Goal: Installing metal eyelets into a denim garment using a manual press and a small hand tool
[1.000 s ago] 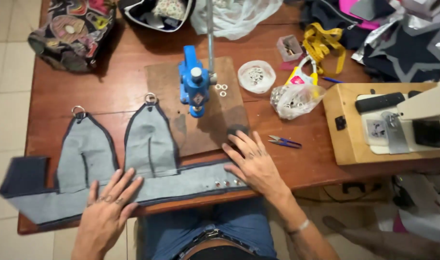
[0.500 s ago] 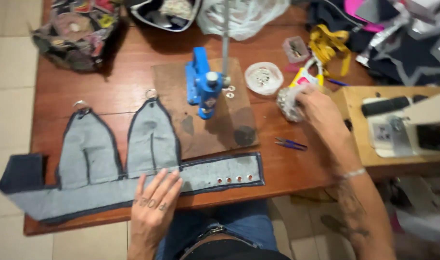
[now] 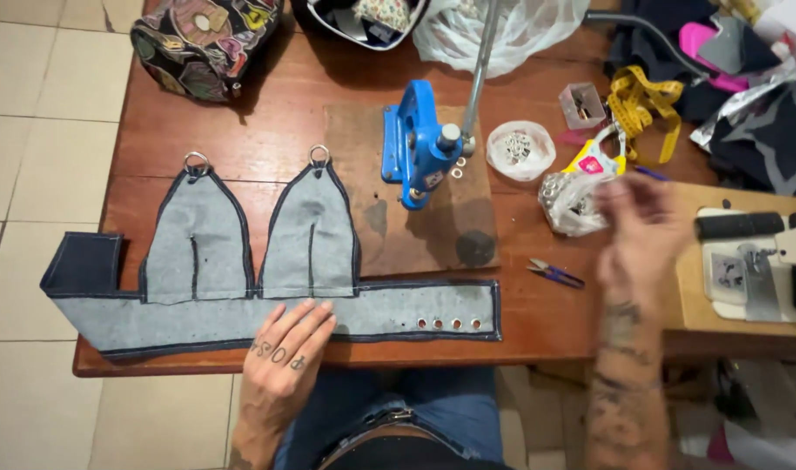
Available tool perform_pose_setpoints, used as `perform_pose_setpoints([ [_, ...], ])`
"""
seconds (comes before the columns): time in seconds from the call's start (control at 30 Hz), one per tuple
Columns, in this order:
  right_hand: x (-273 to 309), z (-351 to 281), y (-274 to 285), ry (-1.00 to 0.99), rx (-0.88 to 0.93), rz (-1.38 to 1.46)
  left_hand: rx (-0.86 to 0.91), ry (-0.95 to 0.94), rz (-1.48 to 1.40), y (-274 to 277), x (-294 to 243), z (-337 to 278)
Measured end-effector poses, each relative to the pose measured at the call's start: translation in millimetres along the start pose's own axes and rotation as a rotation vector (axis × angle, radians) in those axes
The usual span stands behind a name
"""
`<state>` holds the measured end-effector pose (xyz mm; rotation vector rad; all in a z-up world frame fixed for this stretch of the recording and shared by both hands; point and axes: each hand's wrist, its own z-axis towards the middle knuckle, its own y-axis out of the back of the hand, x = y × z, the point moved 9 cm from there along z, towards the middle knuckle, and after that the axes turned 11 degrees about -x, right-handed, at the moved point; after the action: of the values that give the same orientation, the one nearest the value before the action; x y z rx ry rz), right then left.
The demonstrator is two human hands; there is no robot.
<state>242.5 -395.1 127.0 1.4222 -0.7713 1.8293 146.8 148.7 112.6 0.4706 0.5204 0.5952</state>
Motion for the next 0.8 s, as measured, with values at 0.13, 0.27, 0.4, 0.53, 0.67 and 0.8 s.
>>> perform_pose_setpoints([
  [0.13,-37.2,-86.5,-97.6,-0.507,0.152,0.164,-0.025,-0.002,-0.049,-2.1,-8.8,9.5],
  [0.27,-64.9,-139.0,-166.1,-0.676,0.222,0.188,-0.030,-0.037,-0.034,-1.4,-25.2,6.6],
  [0.4,-71.2,-145.6,-178.2,-0.634,0.191,0.191,-0.068,0.045,-0.011,7.7,-25.0,-6.3],
  [0.53,-63.8,-143.1,-177.0,-0.599,0.165,0.183,-0.075,0.051,-0.011,4.4,-10.7,-28.5],
  [0.67,-74.8,-144.1,-176.0,-0.655,0.158,0.219,-0.008,0.016,0.013,12.5,-8.0,-13.8],
  [0.8,-63.5,-146.8,-181.0,-0.615,0.152,0.209,-0.012,0.013,0.014,19.4,-5.9,3.5],
])
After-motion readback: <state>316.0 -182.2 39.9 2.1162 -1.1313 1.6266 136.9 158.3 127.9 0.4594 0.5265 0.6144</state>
